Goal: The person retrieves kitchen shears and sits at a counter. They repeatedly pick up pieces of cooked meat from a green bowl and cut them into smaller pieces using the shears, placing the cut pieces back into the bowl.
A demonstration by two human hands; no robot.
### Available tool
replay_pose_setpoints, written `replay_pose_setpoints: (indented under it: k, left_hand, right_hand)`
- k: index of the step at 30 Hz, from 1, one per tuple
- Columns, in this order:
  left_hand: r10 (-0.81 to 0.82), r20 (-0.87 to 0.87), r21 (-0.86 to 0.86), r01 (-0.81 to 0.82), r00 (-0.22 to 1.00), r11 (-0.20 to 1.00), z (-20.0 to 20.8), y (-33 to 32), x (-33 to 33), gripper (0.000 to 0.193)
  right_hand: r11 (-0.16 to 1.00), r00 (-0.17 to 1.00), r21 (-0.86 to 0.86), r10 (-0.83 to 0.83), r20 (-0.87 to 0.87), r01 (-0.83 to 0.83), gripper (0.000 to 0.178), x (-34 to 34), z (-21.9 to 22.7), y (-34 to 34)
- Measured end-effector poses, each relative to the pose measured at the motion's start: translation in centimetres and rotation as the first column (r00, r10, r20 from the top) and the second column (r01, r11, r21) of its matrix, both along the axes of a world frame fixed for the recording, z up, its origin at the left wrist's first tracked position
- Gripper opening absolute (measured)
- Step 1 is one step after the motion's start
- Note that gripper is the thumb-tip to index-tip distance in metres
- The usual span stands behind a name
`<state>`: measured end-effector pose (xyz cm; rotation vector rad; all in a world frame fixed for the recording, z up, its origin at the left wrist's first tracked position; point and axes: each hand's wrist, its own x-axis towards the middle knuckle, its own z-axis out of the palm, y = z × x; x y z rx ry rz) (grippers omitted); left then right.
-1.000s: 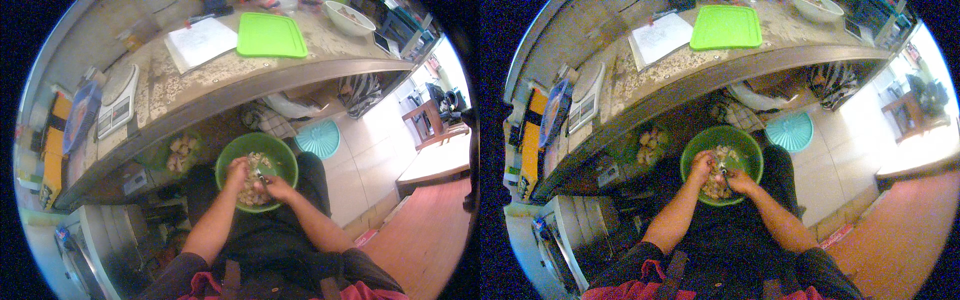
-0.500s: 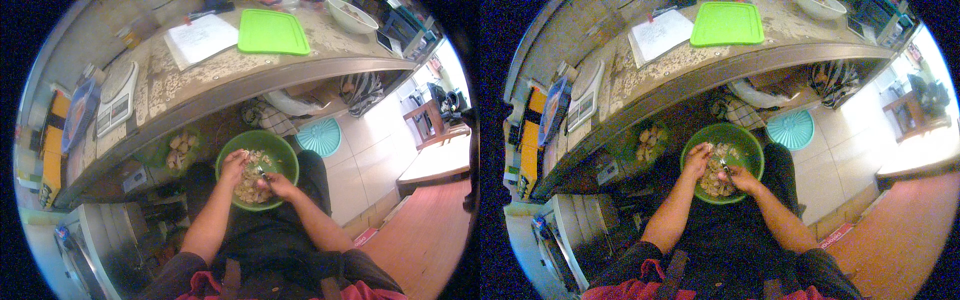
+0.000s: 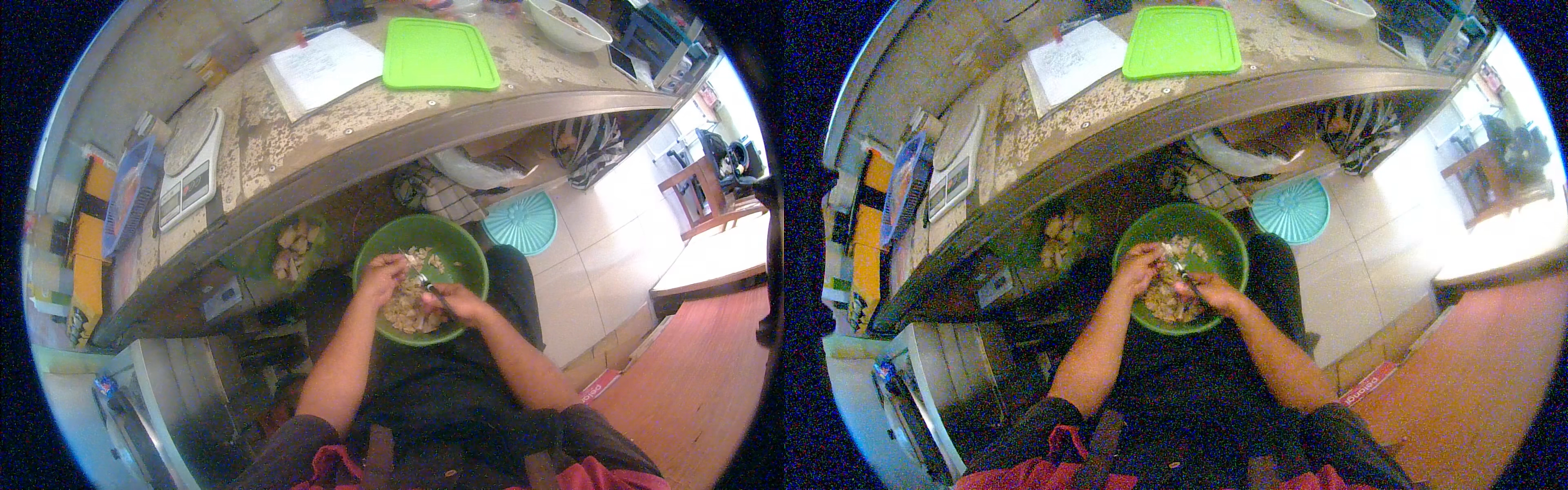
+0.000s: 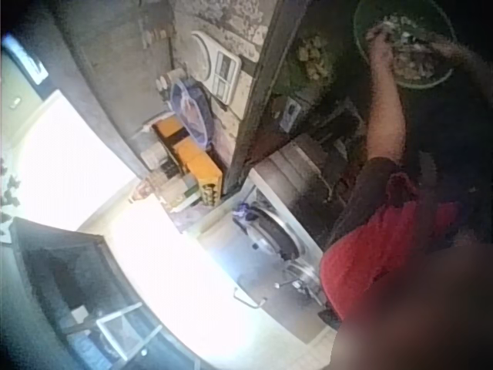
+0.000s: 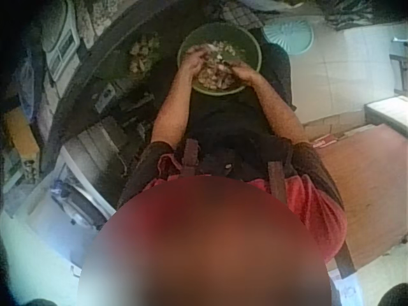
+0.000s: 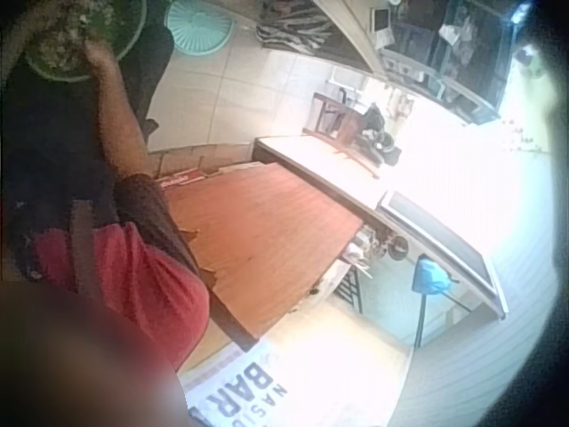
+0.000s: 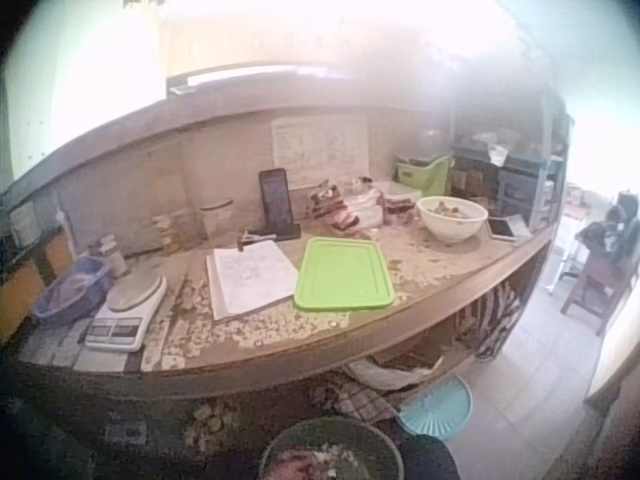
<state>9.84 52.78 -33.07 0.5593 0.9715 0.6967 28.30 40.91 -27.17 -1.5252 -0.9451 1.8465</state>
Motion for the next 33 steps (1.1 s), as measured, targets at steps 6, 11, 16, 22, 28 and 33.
replay_pose_setpoints:
  k: [6,11,16,22,28,33]
  left_hand:
    - [-0.008,-0.021,0.006,0.008,1.000,1.000,0.4,-0.1,0.3,0.023]
    - [0.051,-0.009,0.037,-0.051,0.999,0.998,0.3,0.1,0.3,0.029]
    - [0.063,-0.299,0.155,-0.017,0.952,0.988,-0.1,1.7,1.2,0.026]
    - [-0.098,-0.690,0.436,0.521,0.717,0.734,-2.5,3.8,3.5,0.020]
    - [-0.153,-0.924,0.211,0.802,0.350,0.559,-3.9,2.8,3.6,0.028]
    - [0.049,-0.970,0.242,0.904,0.240,0.352,-4.5,1.9,3.7,0.030]
  right_hand:
    - [0.984,0.928,0.154,0.030,0.371,-0.093,0.045,-0.4,0.9,-0.1]
    - [0.977,0.940,0.210,-0.113,0.322,0.046,0.042,-0.9,-1.1,-0.2]
    - [0.903,0.919,0.203,-0.393,0.041,0.377,0.045,-0.2,-4.1,0.1]
    - [0.897,0.902,0.109,-0.432,0.008,0.429,0.048,0.1,-3.1,-0.1]
    - [0.938,0.932,0.126,-0.338,0.133,0.322,0.060,0.1,-0.4,-0.7]
    - [0.947,0.934,0.123,-0.315,0.171,0.297,0.068,0.0,-1.9,-0.4]
